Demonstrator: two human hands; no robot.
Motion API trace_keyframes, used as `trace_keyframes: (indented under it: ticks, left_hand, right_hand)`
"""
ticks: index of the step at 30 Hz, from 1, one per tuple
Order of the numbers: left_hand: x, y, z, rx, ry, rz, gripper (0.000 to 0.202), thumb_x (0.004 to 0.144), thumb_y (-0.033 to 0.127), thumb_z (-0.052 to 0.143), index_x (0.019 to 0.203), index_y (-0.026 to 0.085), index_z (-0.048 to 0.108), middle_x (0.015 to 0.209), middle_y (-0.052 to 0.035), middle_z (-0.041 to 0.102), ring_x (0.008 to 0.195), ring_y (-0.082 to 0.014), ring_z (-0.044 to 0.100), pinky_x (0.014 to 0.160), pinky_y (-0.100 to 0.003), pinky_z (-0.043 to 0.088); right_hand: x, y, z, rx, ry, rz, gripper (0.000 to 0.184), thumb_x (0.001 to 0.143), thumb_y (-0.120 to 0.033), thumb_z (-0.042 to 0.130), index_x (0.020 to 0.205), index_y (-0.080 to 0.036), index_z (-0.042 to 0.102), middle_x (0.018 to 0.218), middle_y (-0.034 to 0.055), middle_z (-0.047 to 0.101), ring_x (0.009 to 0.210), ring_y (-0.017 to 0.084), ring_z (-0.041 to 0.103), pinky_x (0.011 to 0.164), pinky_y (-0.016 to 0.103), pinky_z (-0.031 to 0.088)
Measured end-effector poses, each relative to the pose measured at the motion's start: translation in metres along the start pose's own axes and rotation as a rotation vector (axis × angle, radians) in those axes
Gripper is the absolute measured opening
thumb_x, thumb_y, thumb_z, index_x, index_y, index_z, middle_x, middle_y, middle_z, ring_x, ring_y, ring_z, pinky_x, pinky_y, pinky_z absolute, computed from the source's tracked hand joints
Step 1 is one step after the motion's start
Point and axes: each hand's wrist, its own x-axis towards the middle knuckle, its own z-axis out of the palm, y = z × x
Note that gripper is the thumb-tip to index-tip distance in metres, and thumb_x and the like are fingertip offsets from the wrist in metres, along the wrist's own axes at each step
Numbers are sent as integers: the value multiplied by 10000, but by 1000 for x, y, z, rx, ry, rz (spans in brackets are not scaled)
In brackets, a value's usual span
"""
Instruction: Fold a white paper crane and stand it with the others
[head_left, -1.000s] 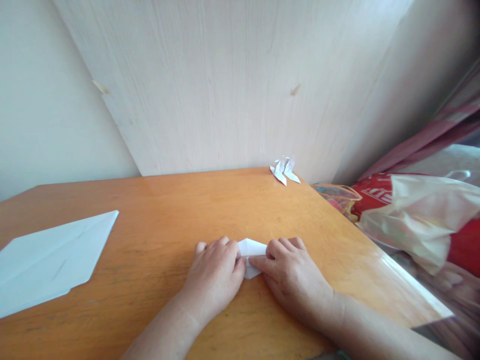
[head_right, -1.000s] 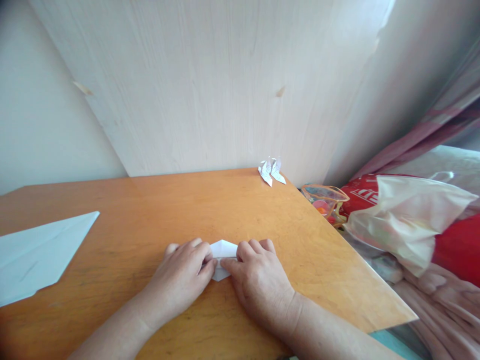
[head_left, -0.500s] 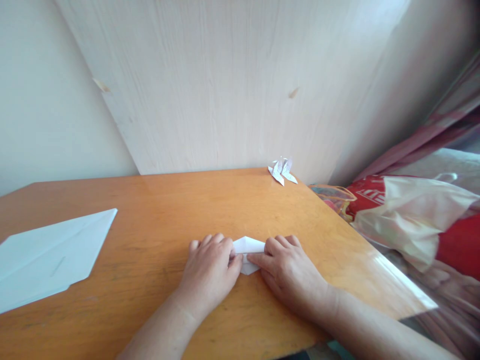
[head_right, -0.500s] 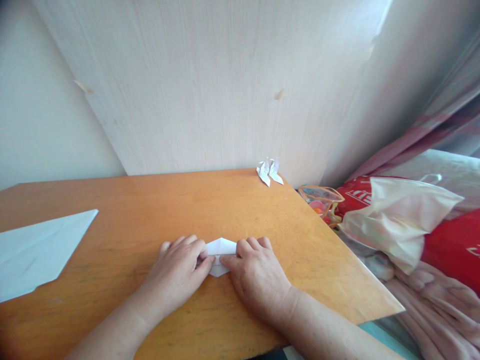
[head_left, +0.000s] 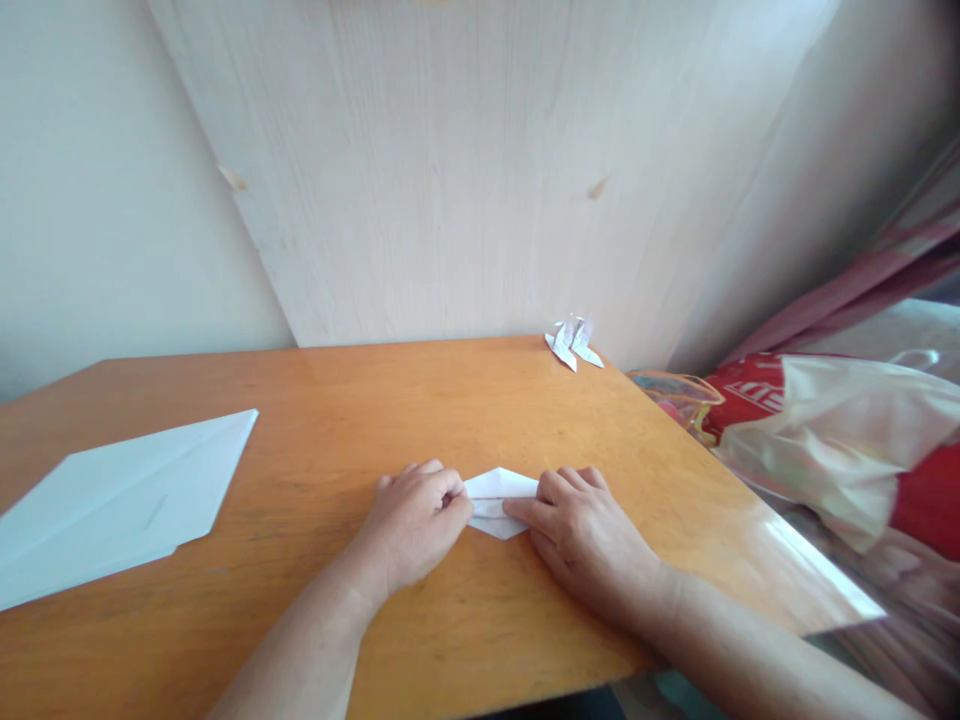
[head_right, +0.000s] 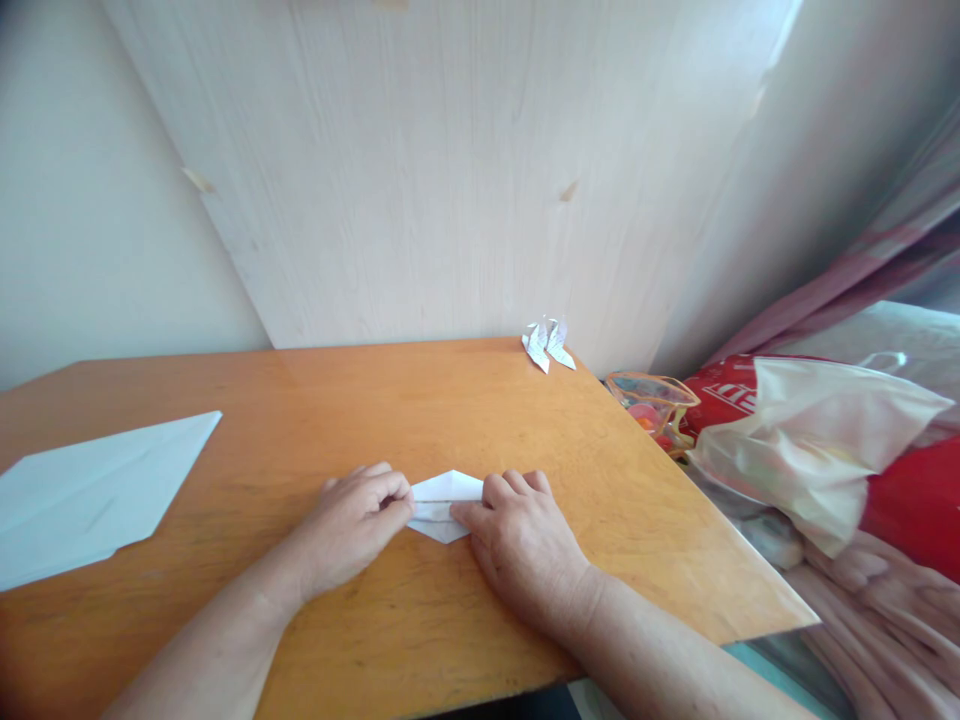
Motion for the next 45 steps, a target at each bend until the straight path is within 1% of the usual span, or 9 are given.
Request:
trace_keyframes:
  ticks: [9, 19, 21, 23, 25, 27, 33, 39, 45]
  left_hand:
    - [-5, 3, 2, 96, 32, 36, 225, 967, 371, 506, 841, 234, 633, 958, -33, 666, 986, -251, 576, 791, -364, 316]
    - [-3, 6, 6, 194, 96, 8, 217, 946, 272, 464, 784, 219, 598, 913, -39, 664, 912, -233, 581, 734, -354, 297]
    - [-2, 8, 6, 187, 116, 17, 270, 973, 321, 443, 774, 220, 596, 900, -39, 663, 910, -234, 580, 738, -358, 299]
    - [-3, 12, 8, 182, 128, 31, 345, 989, 429, 441, 762, 222, 599, 880, -43, 661, 910, -241, 578, 750, -367, 304]
    - [-3, 17, 10, 188, 133, 31, 387, 962, 527, 485, 754, 222, 602, 872, -50, 659, 911, -250, 576, 766, -376, 310]
    - [-3, 20, 11, 203, 131, 13, 380, 926, 557, 544, 760, 221, 604, 893, -58, 662, 920, -257, 576, 774, -381, 315]
    - [-5, 19, 12, 186, 119, -14, 331, 919, 528, 578, 781, 228, 606, 894, -41, 659, 930, -257, 576, 780, -382, 314]
    - [-7, 15, 7, 165, 79, -21, 279, 934, 477, 574, 812, 229, 618, 931, -42, 672, 975, -255, 579, 814, -386, 316]
    - [-9, 7, 4, 142, 65, -1, 224, 920, 436, 591, 812, 243, 622, 921, -22, 675, 962, -252, 580, 786, -368, 301]
  right_hand:
    - [0, 2, 3, 19, 8, -1, 245, 978, -229, 549, 1139, -312, 714, 912, 47, 604, 904, 207, 522, 851, 354, 305]
    - [-1, 2, 4, 10, 12, -4, 250, 975, -237, 563, 1161, -324, 707, 907, 42, 600, 893, 199, 509, 831, 346, 295]
    - [-1, 2, 4, 7, 9, -6, 246, 972, -233, 567, 1153, -317, 711, 906, 42, 599, 889, 196, 506, 836, 346, 295]
    - [-1, 2, 4, 5, 12, -10, 243, 978, -227, 557, 1144, -310, 715, 903, 44, 599, 889, 195, 505, 847, 348, 294]
    - [-1, 2, 5, 0, 16, -13, 242, 987, -226, 542, 1136, -302, 718, 901, 46, 601, 896, 197, 507, 854, 352, 293]
    - [-1, 2, 5, -5, 18, -15, 246, 991, -222, 534, 1135, -295, 719, 901, 48, 603, 901, 199, 509, 855, 354, 293]
    - [-1, 1, 4, 6, 17, -18, 256, 997, -230, 527, 1154, -310, 712, 890, 45, 600, 897, 202, 515, 851, 355, 297]
    - [-1, 2, 4, 3, 14, -17, 232, 995, -238, 535, 1112, -296, 727, 889, 49, 600, 903, 206, 517, 856, 354, 299]
    - [-1, 3, 5, 31, 16, -14, 231, 987, -238, 536, 1110, -301, 722, 899, 46, 602, 889, 204, 512, 850, 352, 305]
